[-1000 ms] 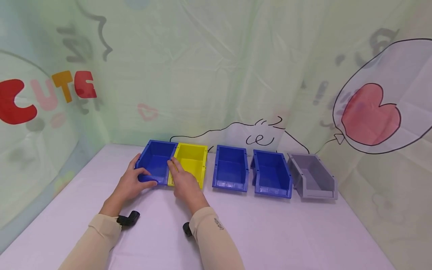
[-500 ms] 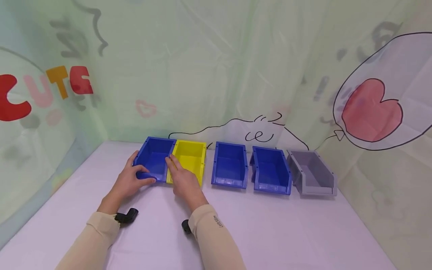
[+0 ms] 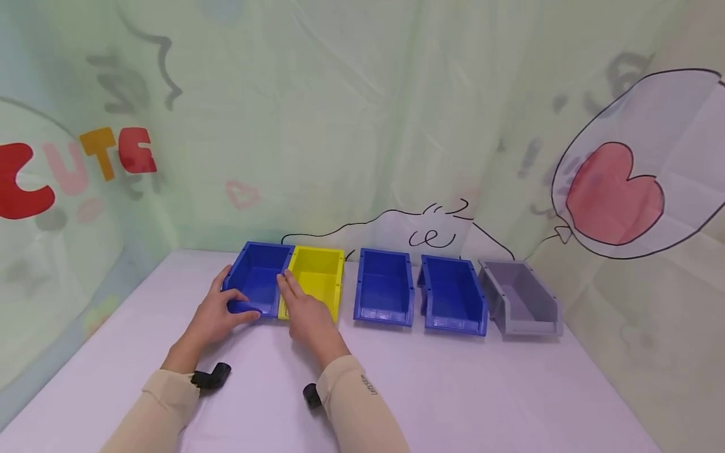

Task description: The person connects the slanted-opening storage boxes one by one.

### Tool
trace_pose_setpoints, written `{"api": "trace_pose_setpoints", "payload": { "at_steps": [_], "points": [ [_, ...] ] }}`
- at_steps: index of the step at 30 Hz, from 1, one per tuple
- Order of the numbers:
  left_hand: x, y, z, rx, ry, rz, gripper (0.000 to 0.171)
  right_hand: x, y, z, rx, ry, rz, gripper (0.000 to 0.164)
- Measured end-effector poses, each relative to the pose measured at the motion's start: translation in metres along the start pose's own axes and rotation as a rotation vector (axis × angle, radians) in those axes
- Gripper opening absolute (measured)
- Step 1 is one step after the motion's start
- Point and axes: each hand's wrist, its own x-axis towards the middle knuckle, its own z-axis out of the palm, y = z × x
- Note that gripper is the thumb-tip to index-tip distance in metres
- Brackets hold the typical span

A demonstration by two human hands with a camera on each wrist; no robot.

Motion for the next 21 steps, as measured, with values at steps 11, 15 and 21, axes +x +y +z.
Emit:
{"api": "trace_pose_setpoints", "payload": {
  "at_steps": [11, 15, 21],
  "points": [
    [-0.0063, 0.0003, 0.0006, -0.026, 0.001, -0.019, 0.040, 0.0000, 0.0026, -0.0007, 0.111, 0.029, -0.028, 0.099],
    [-0.0061, -0.0001, 0.0016, -0.017, -0.004, -0.023, 0.040, -0.0034, 0.0017, -0.0014, 0.145, 0.095, -0.008, 0.096],
    [-0.0027, 0.0020, -0.0010, -0.012, 0.000, -0.012, 0.040, -0.0076, 0.0029, -0.0050, 0.188, 0.220, -0.013, 0.089]
  ]
}}
